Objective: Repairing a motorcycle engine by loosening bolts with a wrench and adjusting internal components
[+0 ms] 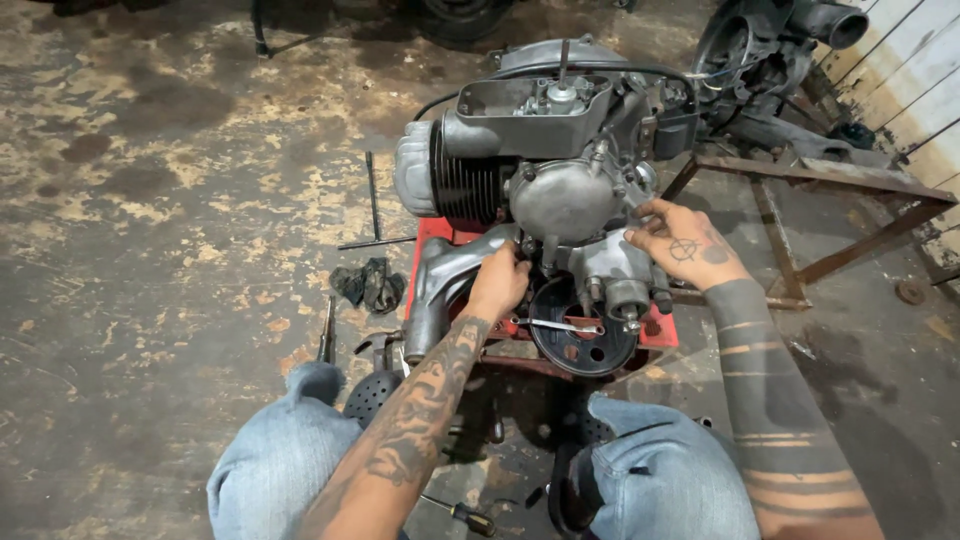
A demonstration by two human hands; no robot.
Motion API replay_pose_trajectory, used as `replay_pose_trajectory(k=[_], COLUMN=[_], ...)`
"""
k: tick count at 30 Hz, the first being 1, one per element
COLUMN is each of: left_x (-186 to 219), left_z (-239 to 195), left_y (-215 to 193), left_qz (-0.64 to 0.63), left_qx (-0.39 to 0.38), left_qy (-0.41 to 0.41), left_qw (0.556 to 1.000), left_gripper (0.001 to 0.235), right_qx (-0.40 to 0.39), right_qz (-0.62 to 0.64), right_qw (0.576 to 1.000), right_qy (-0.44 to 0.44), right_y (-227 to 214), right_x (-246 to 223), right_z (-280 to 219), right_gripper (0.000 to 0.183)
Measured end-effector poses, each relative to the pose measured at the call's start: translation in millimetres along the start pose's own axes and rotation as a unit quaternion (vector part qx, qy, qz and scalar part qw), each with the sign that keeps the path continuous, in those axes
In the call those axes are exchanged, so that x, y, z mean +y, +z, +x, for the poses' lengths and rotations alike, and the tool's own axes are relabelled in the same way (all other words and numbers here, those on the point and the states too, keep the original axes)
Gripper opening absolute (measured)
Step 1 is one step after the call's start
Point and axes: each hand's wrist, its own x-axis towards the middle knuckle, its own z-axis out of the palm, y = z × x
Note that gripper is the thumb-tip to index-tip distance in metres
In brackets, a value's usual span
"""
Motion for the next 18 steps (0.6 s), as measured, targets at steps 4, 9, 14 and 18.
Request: replay_pose_trajectory(k=[4, 9, 14, 18], left_x=[6, 6, 8, 12], left_z=[-2, -3, -4, -12], left_y=[-3, -5, -10, -18], left_qz=[-0.002, 0.004, 0.058, 0.083], left_qx=[-0.001, -0.001, 0.004, 0.006], left_qy=[0.003, 0.006, 0.028, 0.039], left_qw=[1.000, 1.000, 0.998, 0.996], left_gripper=[0.036, 0.036, 0.037, 0.036], right_qx=[-0.001, -0.001, -0.009, -0.010], right_qz=[-0.001, 0.004, 0.005, 0.005], right_qw=[1.000, 1.000, 1.000, 1.000], right_qy=[0.005, 0.002, -0.005, -0.007], right_y=[-1, -1, -2, -2], right_x=[0, 2, 0, -1], right_z=[-2, 2, 1, -1], right_gripper=[0.045, 0.045, 0.047, 0.047])
